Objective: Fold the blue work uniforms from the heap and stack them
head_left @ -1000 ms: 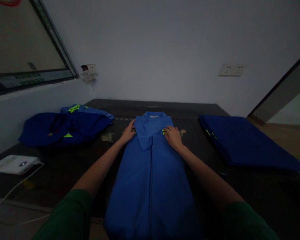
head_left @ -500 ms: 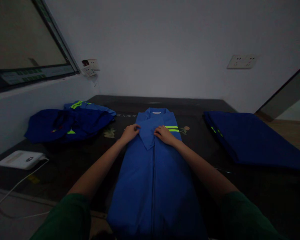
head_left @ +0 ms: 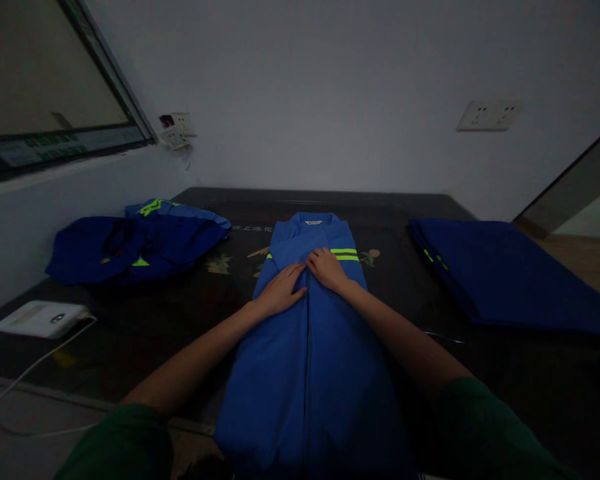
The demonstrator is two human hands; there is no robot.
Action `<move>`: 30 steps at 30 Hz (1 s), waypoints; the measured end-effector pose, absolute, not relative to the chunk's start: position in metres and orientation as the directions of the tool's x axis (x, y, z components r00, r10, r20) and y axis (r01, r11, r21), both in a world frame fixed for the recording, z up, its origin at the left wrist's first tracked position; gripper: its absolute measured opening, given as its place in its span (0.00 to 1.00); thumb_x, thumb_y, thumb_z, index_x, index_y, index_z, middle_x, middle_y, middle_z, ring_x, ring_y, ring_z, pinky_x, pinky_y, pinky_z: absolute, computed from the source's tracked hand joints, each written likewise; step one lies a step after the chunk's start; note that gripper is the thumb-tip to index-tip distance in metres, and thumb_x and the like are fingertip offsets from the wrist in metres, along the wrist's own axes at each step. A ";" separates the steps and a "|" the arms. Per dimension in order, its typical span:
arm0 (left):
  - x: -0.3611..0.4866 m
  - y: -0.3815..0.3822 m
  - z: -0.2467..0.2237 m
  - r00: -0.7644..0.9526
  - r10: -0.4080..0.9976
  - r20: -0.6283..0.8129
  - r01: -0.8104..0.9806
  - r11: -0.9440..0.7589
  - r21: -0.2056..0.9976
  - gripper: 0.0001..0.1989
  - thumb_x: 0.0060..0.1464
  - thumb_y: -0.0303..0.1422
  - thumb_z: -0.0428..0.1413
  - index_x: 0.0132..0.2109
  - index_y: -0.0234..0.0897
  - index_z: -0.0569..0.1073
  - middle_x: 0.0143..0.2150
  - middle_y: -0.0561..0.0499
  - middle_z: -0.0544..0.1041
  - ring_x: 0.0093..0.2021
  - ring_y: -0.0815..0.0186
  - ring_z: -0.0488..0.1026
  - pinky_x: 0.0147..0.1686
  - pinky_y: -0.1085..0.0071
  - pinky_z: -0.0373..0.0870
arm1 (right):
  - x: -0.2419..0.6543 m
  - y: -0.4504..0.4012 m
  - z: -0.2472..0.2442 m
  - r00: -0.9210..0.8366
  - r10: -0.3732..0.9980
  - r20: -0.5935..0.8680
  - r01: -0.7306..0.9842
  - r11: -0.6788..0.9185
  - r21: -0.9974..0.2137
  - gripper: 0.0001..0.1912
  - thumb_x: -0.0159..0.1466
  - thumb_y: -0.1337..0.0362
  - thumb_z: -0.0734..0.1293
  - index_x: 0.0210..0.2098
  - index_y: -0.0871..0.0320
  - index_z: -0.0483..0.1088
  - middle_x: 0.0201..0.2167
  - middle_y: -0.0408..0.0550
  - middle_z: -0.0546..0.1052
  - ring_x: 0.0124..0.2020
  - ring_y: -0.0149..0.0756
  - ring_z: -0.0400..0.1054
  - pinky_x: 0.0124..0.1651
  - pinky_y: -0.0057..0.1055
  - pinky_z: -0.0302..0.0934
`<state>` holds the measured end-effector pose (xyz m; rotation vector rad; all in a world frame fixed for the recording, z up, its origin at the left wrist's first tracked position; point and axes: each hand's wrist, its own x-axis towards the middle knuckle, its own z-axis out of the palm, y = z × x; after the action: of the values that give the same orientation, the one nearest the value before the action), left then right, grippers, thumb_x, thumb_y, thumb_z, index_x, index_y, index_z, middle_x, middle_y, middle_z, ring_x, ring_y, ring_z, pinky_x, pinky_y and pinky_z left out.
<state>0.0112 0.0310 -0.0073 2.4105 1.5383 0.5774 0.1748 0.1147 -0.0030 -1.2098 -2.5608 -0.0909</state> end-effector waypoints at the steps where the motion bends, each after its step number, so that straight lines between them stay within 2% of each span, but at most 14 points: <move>1: 0.012 0.030 -0.008 0.362 0.908 0.213 0.817 -0.419 0.398 0.31 0.58 0.36 0.52 0.66 0.33 0.56 0.67 0.38 0.59 0.67 0.55 0.55 0.65 0.56 0.54 | 0.173 0.114 -0.004 -0.585 0.751 0.306 0.774 0.629 -0.063 0.15 0.70 0.63 0.55 0.42 0.61 0.72 0.44 0.56 0.73 0.47 0.44 0.61 0.50 0.38 0.54; 5: 0.013 0.031 -0.010 0.345 0.905 0.248 0.801 -0.421 0.425 0.32 0.57 0.36 0.53 0.66 0.35 0.57 0.66 0.39 0.60 0.66 0.55 0.57 0.64 0.56 0.56 | 0.168 0.108 -0.008 -0.548 0.755 0.361 0.801 0.597 -0.034 0.15 0.70 0.66 0.54 0.46 0.61 0.70 0.45 0.57 0.73 0.47 0.46 0.60 0.50 0.40 0.54; 7: 0.007 0.039 -0.008 0.343 0.897 0.278 0.791 -0.435 0.430 0.28 0.58 0.38 0.53 0.64 0.36 0.61 0.64 0.40 0.64 0.64 0.56 0.60 0.63 0.56 0.58 | 0.168 0.105 -0.009 -0.541 0.751 0.378 0.804 0.594 -0.031 0.15 0.70 0.66 0.54 0.47 0.61 0.69 0.45 0.57 0.73 0.47 0.47 0.60 0.50 0.40 0.54; 10: -0.010 0.063 -0.004 0.264 0.906 0.330 0.854 -0.379 0.356 0.22 0.61 0.36 0.48 0.60 0.32 0.65 0.62 0.39 0.66 0.63 0.57 0.61 0.63 0.58 0.57 | 0.169 0.104 -0.009 -0.526 0.753 0.395 0.803 0.593 -0.063 0.15 0.69 0.65 0.55 0.49 0.61 0.69 0.46 0.57 0.72 0.48 0.46 0.61 0.52 0.40 0.54; 12: -0.025 0.083 -0.002 0.190 0.924 0.332 0.916 -0.288 0.279 0.23 0.62 0.33 0.47 0.61 0.28 0.63 0.64 0.36 0.63 0.66 0.56 0.58 0.64 0.58 0.54 | 0.170 0.105 -0.009 -0.525 0.747 0.408 0.786 0.609 -0.102 0.16 0.69 0.65 0.56 0.51 0.60 0.68 0.49 0.57 0.71 0.51 0.45 0.61 0.54 0.40 0.54; 15: -0.045 0.105 -0.005 0.142 0.961 0.238 0.955 -0.196 0.221 0.24 0.62 0.32 0.45 0.63 0.26 0.59 0.65 0.34 0.61 0.67 0.55 0.55 0.65 0.55 0.50 | 0.171 0.108 -0.012 -0.546 0.733 0.406 0.749 0.644 -0.156 0.17 0.69 0.66 0.56 0.55 0.59 0.67 0.55 0.56 0.70 0.55 0.43 0.60 0.58 0.40 0.52; 17: -0.056 0.113 -0.010 0.145 0.971 0.191 0.958 -0.186 0.218 0.23 0.64 0.31 0.40 0.64 0.27 0.58 0.64 0.35 0.63 0.66 0.57 0.58 0.65 0.53 0.49 | 0.172 0.110 -0.014 -0.557 0.729 0.397 0.736 0.655 -0.171 0.18 0.70 0.65 0.56 0.56 0.58 0.67 0.56 0.55 0.70 0.57 0.42 0.60 0.60 0.41 0.51; 20: -0.068 0.116 -0.018 0.168 0.965 0.201 0.950 -0.213 0.228 0.23 0.65 0.29 0.36 0.64 0.31 0.57 0.63 0.39 0.66 0.64 0.60 0.62 0.65 0.52 0.48 | 0.173 0.111 -0.017 -0.562 0.729 0.391 0.733 0.658 -0.171 0.18 0.70 0.64 0.55 0.55 0.58 0.69 0.55 0.55 0.71 0.56 0.43 0.61 0.60 0.43 0.51; 25: -0.071 0.110 -0.023 0.162 0.963 0.217 0.958 -0.206 0.199 0.25 0.61 0.24 0.37 0.65 0.31 0.56 0.64 0.39 0.65 0.65 0.59 0.59 0.65 0.50 0.47 | 0.173 0.113 -0.017 -0.568 0.727 0.386 0.734 0.660 -0.163 0.19 0.70 0.64 0.55 0.55 0.58 0.69 0.55 0.55 0.71 0.56 0.43 0.61 0.60 0.43 0.52; 30: -0.054 0.091 -0.005 0.142 0.916 0.374 0.980 -0.185 0.080 0.26 0.59 0.21 0.39 0.64 0.33 0.60 0.66 0.39 0.61 0.67 0.57 0.55 0.65 0.50 0.44 | 0.171 0.112 -0.016 -0.574 0.725 0.381 0.738 0.660 -0.144 0.18 0.70 0.65 0.54 0.54 0.60 0.69 0.54 0.56 0.71 0.55 0.44 0.61 0.60 0.42 0.51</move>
<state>-0.0544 0.0909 -0.0048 2.5048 2.1098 0.5748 0.1713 0.1118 -0.0155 -1.1478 -2.4696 -0.0423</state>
